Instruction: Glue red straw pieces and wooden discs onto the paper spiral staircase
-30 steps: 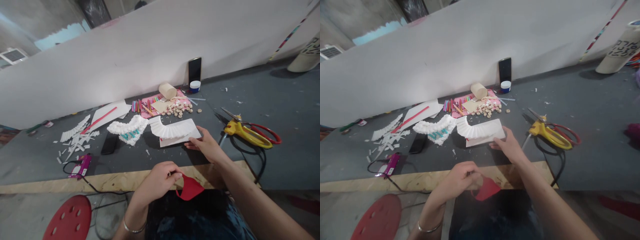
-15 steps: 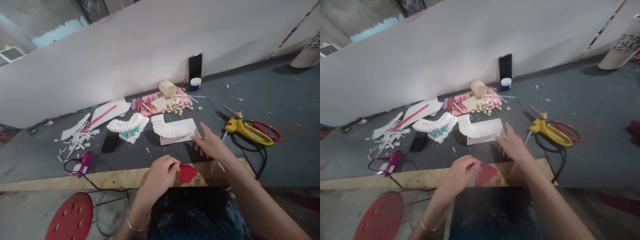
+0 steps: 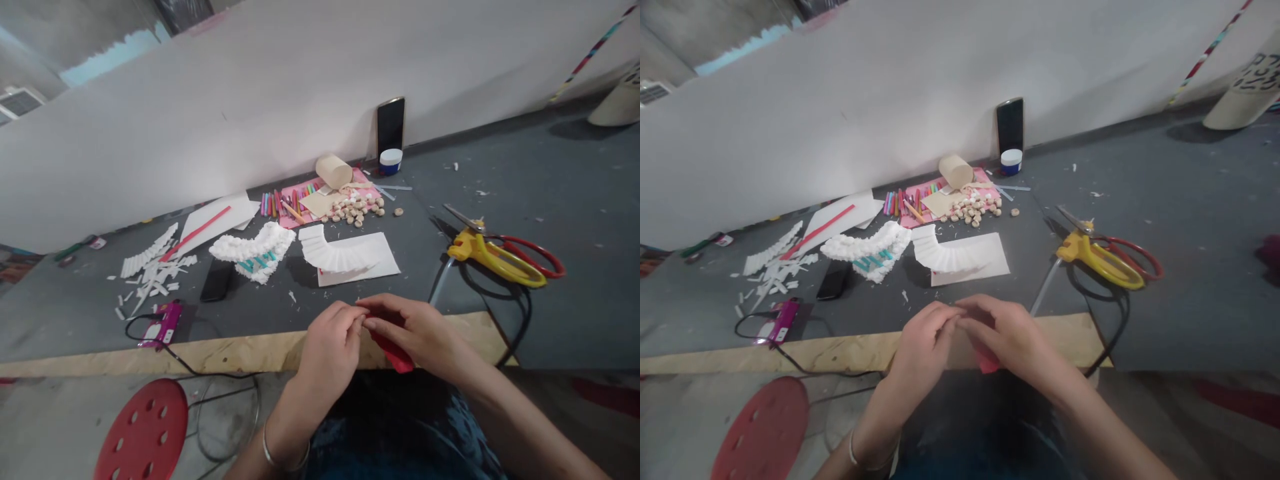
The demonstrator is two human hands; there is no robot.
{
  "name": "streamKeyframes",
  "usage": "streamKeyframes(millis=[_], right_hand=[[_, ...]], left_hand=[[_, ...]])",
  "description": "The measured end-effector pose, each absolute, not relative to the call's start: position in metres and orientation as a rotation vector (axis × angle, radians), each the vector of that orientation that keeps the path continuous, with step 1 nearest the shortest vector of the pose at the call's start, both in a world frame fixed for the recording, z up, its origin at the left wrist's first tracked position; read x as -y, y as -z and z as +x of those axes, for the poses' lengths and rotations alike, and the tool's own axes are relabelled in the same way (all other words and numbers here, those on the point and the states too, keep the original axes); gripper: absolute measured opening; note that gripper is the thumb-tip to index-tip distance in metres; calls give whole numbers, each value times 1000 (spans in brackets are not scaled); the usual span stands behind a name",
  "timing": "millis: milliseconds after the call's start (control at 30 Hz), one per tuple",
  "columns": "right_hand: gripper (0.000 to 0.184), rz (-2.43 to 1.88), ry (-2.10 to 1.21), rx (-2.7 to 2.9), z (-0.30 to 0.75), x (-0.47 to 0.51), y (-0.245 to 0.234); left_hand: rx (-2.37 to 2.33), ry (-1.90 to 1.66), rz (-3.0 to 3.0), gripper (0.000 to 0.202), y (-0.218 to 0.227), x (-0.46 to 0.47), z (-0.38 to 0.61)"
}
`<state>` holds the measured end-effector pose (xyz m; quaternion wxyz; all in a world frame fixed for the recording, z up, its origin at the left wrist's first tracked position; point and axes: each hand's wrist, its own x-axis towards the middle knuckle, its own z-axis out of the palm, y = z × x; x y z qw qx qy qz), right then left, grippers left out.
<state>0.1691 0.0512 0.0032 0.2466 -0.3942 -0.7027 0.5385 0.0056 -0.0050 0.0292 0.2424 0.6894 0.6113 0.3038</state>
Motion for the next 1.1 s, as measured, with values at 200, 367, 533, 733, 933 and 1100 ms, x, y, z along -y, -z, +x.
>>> streamKeyframes(millis=[200,367,533,733,933,1100], right_hand=[[24,-1246,-1381,2000,175,-47,-4],[21,-1306,-1266,2059,175,-41,-8],[20,-1281,-1254,2117,175,-36,-10],[18,-1276,-1257,2095,175,-33,-12],[17,-1284,-1272,2058,173,-31,-14],[19,-1293,-1287,2058,172,-31,-14]], left_hand=[[-1677,-847,1805,19,-21,10,7],[-1692,-860,1699,16,-20,10,7],[-1676,-844,1626,15,-25,11,4],[-1682,-848,1770,22,-22,13,3],[-1662,-864,1849,24,-16,17,0],[-1652,-909,1861,24,-16,16,0]])
